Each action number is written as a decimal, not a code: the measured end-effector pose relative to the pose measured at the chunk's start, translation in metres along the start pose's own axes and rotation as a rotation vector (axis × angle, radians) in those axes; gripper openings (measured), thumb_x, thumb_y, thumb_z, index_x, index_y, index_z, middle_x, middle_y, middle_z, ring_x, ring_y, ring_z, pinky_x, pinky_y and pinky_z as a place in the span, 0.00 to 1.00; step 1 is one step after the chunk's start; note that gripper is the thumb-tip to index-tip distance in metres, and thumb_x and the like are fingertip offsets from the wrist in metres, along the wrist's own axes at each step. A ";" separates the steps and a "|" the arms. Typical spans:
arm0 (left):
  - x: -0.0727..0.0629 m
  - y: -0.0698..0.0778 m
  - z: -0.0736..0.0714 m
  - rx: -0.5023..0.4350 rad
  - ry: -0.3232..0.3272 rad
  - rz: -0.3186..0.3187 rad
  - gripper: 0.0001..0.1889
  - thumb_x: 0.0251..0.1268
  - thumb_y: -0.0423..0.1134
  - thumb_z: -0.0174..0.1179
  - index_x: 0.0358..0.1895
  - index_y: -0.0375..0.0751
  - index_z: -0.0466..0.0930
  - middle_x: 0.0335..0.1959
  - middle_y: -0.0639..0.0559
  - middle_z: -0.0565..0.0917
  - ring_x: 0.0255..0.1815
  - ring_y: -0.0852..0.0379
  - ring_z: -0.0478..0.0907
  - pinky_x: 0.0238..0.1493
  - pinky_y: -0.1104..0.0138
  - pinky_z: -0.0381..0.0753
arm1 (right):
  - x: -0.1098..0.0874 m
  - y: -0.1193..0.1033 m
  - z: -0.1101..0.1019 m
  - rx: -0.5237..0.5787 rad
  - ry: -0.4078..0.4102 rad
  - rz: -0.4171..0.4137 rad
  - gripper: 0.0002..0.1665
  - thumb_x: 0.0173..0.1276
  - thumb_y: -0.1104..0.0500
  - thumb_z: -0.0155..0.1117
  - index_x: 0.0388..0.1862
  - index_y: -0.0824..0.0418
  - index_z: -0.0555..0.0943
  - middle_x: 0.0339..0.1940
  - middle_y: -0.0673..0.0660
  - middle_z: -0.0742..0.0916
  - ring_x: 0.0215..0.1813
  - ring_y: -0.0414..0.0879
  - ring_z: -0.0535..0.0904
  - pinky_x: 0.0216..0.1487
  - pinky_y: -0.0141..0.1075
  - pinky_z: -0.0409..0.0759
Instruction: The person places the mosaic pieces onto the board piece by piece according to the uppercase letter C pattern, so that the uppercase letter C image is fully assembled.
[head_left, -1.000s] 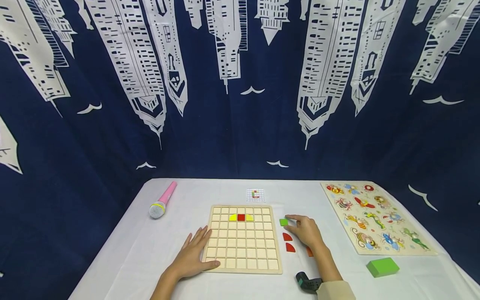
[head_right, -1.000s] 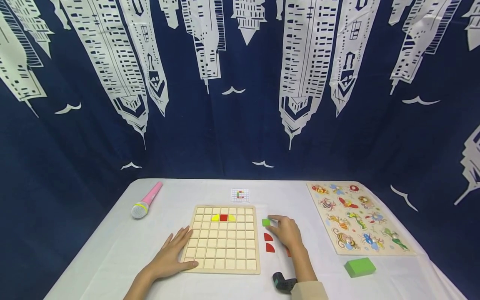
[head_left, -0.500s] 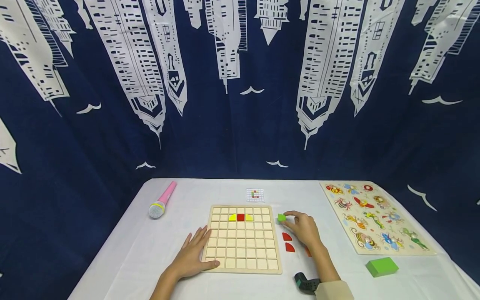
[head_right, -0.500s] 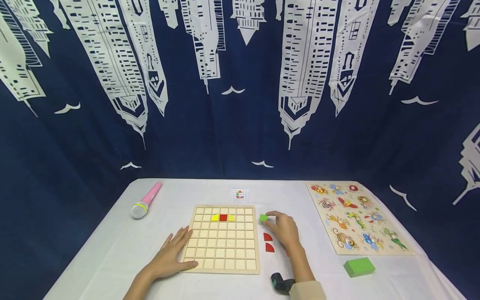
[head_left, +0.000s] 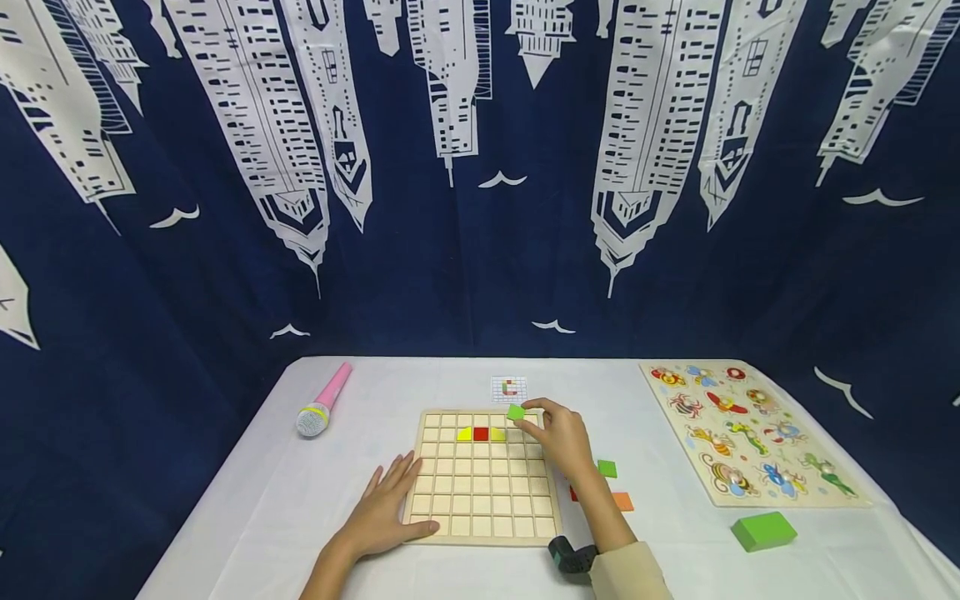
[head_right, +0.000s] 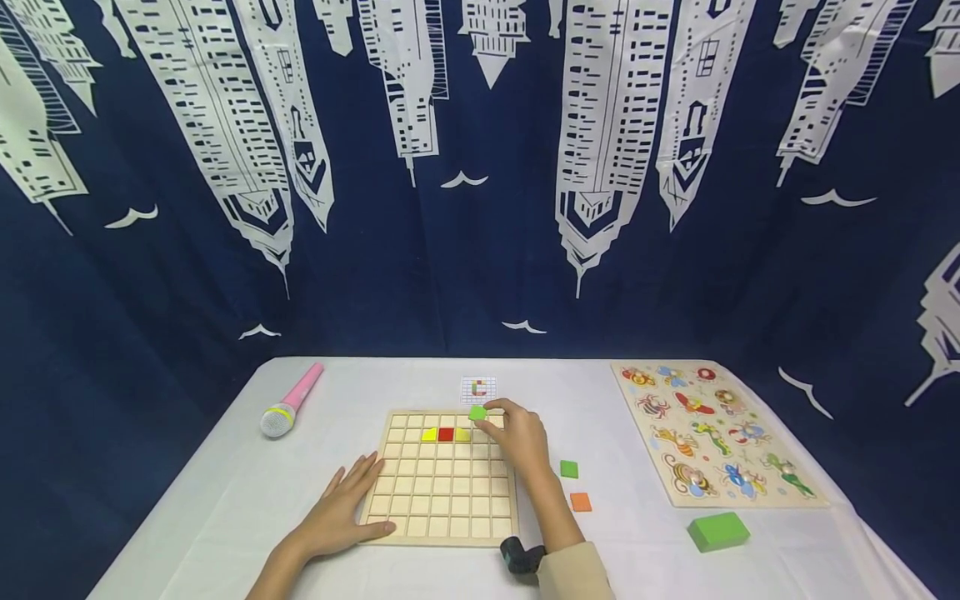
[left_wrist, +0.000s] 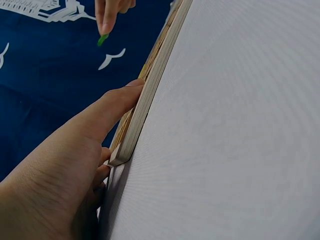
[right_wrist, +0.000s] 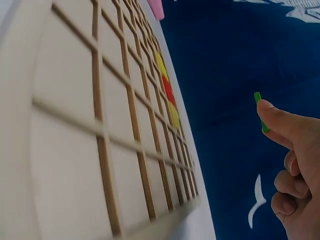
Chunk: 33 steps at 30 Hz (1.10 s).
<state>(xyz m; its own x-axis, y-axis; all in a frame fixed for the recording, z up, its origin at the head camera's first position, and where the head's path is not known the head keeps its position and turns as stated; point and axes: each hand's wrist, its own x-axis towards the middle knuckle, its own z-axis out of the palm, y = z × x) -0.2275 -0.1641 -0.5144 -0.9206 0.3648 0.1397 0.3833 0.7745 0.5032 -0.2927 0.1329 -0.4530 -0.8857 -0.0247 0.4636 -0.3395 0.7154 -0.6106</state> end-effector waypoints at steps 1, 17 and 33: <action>0.000 0.000 0.000 -0.001 0.000 -0.001 0.54 0.45 0.71 0.58 0.71 0.38 0.54 0.72 0.43 0.52 0.73 0.47 0.44 0.69 0.49 0.36 | 0.001 -0.004 0.004 0.004 -0.003 -0.015 0.19 0.51 0.50 0.73 0.41 0.57 0.84 0.08 0.45 0.63 0.13 0.36 0.53 0.13 0.28 0.52; 0.000 0.002 -0.002 0.011 -0.002 0.007 0.53 0.47 0.70 0.58 0.71 0.37 0.54 0.72 0.41 0.52 0.73 0.46 0.44 0.69 0.48 0.37 | -0.004 -0.032 0.058 0.027 -0.166 -0.078 0.18 0.53 0.50 0.72 0.42 0.56 0.84 0.09 0.44 0.65 0.13 0.36 0.54 0.11 0.27 0.53; -0.001 0.003 -0.003 0.015 0.006 0.014 0.53 0.47 0.69 0.58 0.70 0.36 0.54 0.72 0.41 0.52 0.72 0.44 0.45 0.69 0.47 0.37 | -0.012 -0.029 0.069 -0.006 -0.260 -0.050 0.18 0.53 0.50 0.72 0.40 0.57 0.84 0.37 0.53 0.87 0.25 0.38 0.73 0.30 0.34 0.76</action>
<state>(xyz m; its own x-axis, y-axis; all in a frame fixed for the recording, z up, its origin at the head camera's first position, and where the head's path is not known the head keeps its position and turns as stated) -0.2261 -0.1638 -0.5105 -0.9155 0.3726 0.1515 0.3971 0.7769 0.4886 -0.2942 0.0643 -0.4857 -0.9198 -0.2379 0.3122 -0.3836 0.7132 -0.5867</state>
